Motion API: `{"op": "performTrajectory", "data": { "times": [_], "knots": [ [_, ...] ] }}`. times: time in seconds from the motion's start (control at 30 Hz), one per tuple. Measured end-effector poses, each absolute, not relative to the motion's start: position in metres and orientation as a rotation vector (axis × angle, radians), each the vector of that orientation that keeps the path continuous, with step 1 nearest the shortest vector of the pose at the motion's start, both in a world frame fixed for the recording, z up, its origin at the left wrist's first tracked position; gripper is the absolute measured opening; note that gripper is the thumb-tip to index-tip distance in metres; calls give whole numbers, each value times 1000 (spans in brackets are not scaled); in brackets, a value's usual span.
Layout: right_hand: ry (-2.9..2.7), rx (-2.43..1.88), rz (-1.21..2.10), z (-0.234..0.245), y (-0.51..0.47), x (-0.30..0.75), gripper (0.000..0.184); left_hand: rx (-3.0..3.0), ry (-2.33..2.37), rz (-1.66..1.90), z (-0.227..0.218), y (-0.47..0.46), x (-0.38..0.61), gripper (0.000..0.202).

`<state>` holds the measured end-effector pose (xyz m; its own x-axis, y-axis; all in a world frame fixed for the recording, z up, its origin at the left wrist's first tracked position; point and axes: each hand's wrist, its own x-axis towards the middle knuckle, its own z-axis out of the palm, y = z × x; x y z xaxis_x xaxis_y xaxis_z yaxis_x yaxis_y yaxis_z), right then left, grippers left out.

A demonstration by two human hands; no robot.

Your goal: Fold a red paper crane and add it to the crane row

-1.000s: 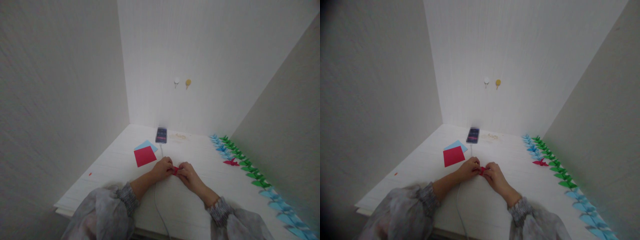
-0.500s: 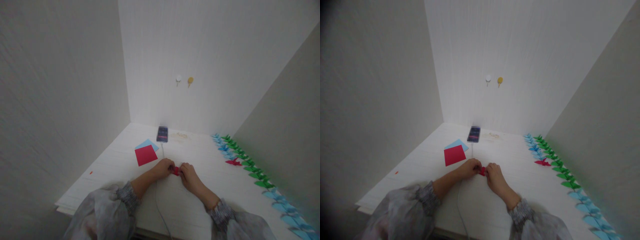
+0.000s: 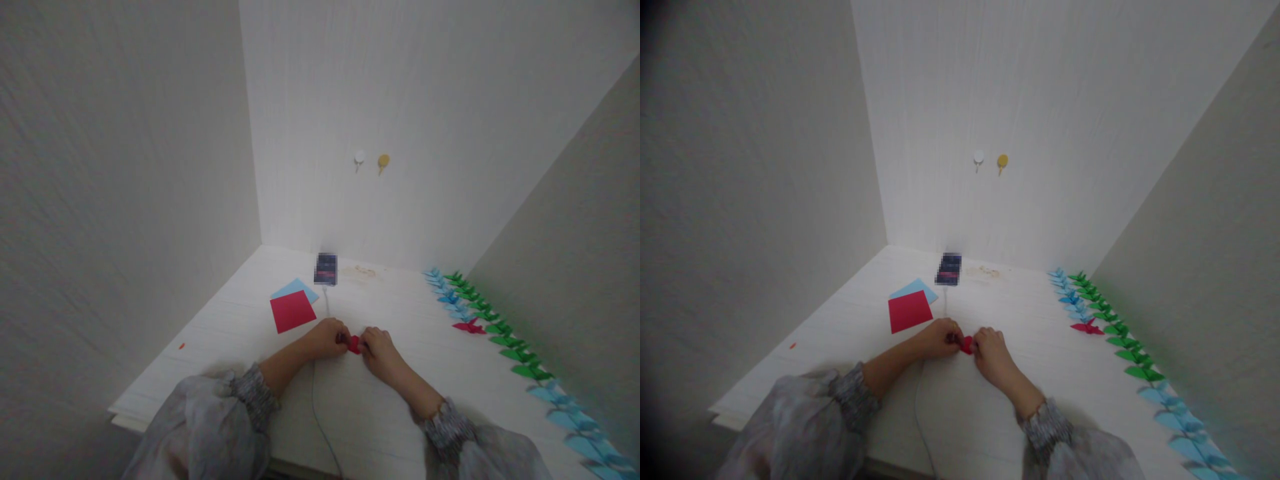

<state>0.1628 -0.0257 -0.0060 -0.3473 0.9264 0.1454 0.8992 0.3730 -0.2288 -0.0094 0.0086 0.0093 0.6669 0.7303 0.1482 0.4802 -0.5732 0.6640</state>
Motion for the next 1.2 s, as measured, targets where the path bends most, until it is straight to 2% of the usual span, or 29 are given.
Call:
{"op": "performTrajectory", "data": {
  "times": [0.43, 0.7, 0.9, 1.2],
  "knots": [
    [-2304, -1810, 187, 1, -26, 154, 13, 2486, 1036, 441, 5, 11, 1, 19],
    [-2239, -1843, 248, 0, -26, 155, 7, 2328, 1117, 446, 3, 10, -1, 13],
    [-2175, -1834, 269, -3, -27, 155, 4, 2201, 1131, 473, 1, 10, -1, 21],
    [-2065, -1892, 438, -2, -16, 157, 3, 2116, 1155, 466, -2, 14, 3, 17]
  ]
}}
